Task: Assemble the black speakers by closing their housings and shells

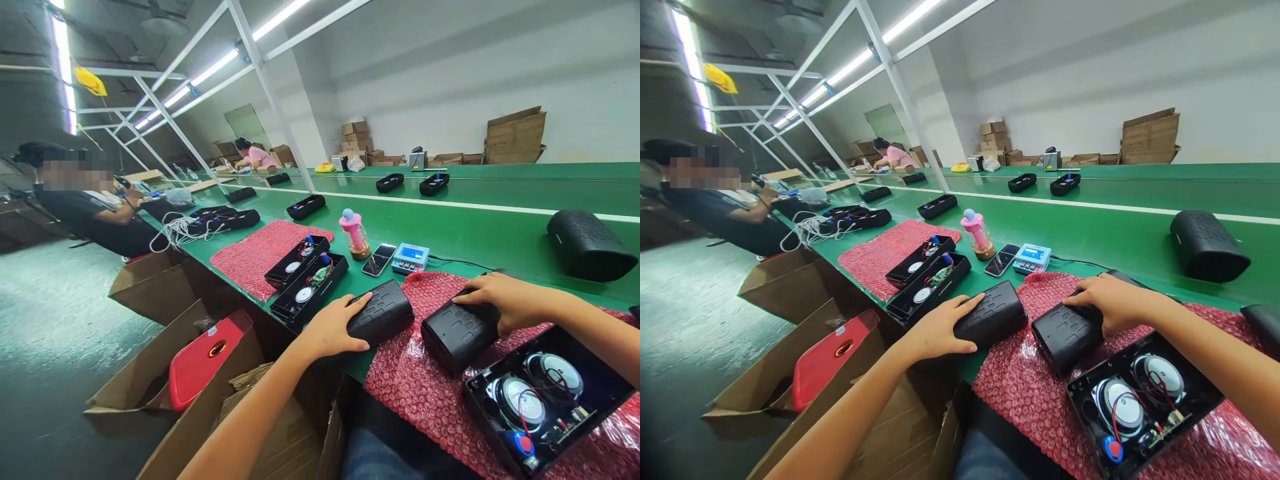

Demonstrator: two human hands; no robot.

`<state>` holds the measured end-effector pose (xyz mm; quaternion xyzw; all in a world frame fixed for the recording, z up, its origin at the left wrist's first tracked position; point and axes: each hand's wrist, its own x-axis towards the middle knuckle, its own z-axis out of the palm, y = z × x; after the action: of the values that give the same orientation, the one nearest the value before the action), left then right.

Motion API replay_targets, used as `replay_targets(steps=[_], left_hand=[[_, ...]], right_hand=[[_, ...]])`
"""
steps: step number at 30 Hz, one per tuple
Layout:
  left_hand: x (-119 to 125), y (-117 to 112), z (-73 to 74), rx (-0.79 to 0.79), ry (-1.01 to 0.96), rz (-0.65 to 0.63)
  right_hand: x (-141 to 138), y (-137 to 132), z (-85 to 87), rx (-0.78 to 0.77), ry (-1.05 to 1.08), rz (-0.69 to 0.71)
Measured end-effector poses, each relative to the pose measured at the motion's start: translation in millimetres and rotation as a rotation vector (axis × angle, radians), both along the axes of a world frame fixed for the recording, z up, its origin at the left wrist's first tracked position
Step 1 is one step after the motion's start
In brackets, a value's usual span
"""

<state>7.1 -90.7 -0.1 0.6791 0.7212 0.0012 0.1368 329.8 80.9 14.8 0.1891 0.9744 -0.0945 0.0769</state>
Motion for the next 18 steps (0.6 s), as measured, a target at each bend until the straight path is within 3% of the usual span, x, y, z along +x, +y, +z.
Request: replay_targets(steps=[4,7,12,18], left_hand=[[-0.5,0.3,-0.8,-0.003,-0.003,-0.014],[-0.9,1.0,-1.0,0.007,0.004,-0.007],[0.2,0.6,-1.3,0.004,0.025,-0.005],[2.8,3.1,-6.2,0.004,0.054,-0.015]], right_hand=[[-4.6,-2.9,5.8,0.006,-0.014,0.038],[-10.4,-6.0,-0.7,0.047,-0.096,0.014],[-20.2,-7.8,-15.0,-0.016,-0.192,-0.022],[-19.0,-6.1,-11.8,-0.018,-0.170,-0.004]])
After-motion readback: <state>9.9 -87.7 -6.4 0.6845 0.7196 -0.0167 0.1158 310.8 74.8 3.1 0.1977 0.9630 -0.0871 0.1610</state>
